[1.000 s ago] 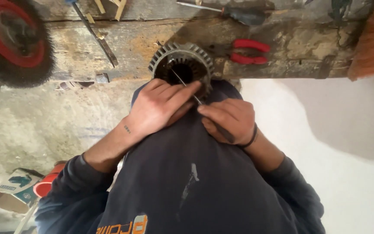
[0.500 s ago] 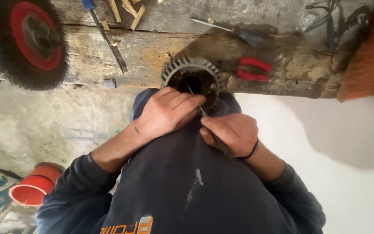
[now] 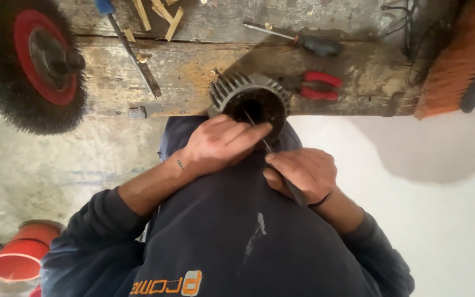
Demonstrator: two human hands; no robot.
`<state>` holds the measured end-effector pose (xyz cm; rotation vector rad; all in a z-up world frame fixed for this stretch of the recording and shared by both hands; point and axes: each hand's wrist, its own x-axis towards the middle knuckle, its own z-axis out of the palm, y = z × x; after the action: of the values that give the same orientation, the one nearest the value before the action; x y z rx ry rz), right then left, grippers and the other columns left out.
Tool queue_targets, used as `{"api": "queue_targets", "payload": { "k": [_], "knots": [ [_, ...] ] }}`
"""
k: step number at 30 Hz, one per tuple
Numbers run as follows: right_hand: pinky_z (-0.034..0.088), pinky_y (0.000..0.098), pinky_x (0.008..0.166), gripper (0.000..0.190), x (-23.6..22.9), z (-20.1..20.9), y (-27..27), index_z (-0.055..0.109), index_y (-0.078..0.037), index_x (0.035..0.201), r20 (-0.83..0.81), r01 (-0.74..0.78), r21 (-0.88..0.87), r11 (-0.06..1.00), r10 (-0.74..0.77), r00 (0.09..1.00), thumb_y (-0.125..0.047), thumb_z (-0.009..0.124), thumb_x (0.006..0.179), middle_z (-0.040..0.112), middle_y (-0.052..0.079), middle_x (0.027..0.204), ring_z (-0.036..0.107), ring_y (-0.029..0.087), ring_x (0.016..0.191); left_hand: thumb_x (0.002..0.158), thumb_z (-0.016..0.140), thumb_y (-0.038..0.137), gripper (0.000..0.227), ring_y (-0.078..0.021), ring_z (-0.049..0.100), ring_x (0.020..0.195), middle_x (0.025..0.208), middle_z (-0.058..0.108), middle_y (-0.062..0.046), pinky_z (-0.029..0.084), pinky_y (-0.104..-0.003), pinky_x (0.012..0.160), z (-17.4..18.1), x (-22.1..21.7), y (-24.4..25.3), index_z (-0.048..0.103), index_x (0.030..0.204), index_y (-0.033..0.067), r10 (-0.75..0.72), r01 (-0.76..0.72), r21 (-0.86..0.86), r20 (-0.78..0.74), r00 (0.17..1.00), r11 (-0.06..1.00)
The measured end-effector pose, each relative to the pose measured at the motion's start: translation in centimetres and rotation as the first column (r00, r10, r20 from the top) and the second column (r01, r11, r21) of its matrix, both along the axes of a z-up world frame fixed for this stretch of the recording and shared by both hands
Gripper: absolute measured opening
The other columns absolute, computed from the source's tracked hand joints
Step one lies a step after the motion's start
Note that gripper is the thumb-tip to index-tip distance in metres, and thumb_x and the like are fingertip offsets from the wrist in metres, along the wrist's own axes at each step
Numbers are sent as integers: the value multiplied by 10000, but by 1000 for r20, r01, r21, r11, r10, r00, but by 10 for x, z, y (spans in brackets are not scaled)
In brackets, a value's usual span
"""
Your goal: The person uses a flathead screwdriver to scrape and clean the interior of a cylindrical metal mechanical part, likely an alternator stator. They hold the part with one hand while using the tool to remove debris from the inner slots.
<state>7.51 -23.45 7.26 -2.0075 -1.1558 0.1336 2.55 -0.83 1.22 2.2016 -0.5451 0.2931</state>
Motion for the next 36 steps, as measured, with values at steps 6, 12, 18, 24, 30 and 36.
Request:
{"api": "queue_targets", "payload": {
  "k": [6, 12, 18, 24, 30, 36],
  "knots": [
    [575, 332, 607, 198, 3, 4, 2, 674, -15, 1029, -5, 9, -4, 1000, -9, 1000, -146, 797, 944, 752, 107, 929, 752, 239, 736, 874, 735, 67, 413, -149, 616, 725, 853, 622, 17, 503, -308, 698, -4, 2, 2, 695, 1286, 67, -8, 7, 9, 16, 1000, 1000],
    [558, 315, 580, 201, 7, 3, 2, 672, -25, 1003, 1, -15, -31, 999, 15, 1000, -167, 797, 937, 755, 96, 906, 746, 215, 709, 861, 733, 83, 432, -151, 612, 723, 858, 612, 13, 500, -314, 696, -4, 4, 3, 689, 1291, 64, -8, 8, -7, 29, 1000, 1000],
    [559, 320, 582, 200, 11, 4, 3, 679, -34, 1017, 40, -76, -61, 995, 79, 996, -171, 807, 946, 732, 80, 865, 728, 215, 689, 870, 734, 78, 411, -156, 617, 725, 850, 607, 16, 501, -316, 697, -8, 2, 1, 688, 1278, 75, 2, -2, -20, 14, 1000, 1000],
    [504, 302, 506, 233, 18, 14, 18, 715, -27, 997, 153, -118, -114, 986, 135, 979, -208, 846, 928, 720, 74, 792, 692, 179, 619, 838, 754, 70, 354, -203, 643, 743, 879, 650, -28, 521, -341, 714, -9, 0, 2, 674, 1182, 37, -11, 9, -99, -24, 1000, 995],
    [497, 261, 538, 314, 23, 16, 49, 706, -33, 978, 394, -143, -55, 988, 153, 906, -324, 820, 1004, 645, 29, 732, 646, 151, 602, 806, 790, 48, 312, -267, 666, 787, 922, 674, -83, 538, -371, 715, -17, -5, 2, 666, 1088, -1, 14, -21, -203, -34, 999, 979],
    [508, 248, 580, 358, 29, 23, 60, 712, -22, 1011, 355, -223, -84, 971, 238, 904, -371, 787, 1043, 609, 8, 720, 618, 133, 606, 762, 759, 35, 427, -274, 679, 863, 972, 681, -90, 569, -383, 784, -21, -17, 4, 677, 1178, -17, 31, -36, -214, -29, 999, 976]
  ]
}}
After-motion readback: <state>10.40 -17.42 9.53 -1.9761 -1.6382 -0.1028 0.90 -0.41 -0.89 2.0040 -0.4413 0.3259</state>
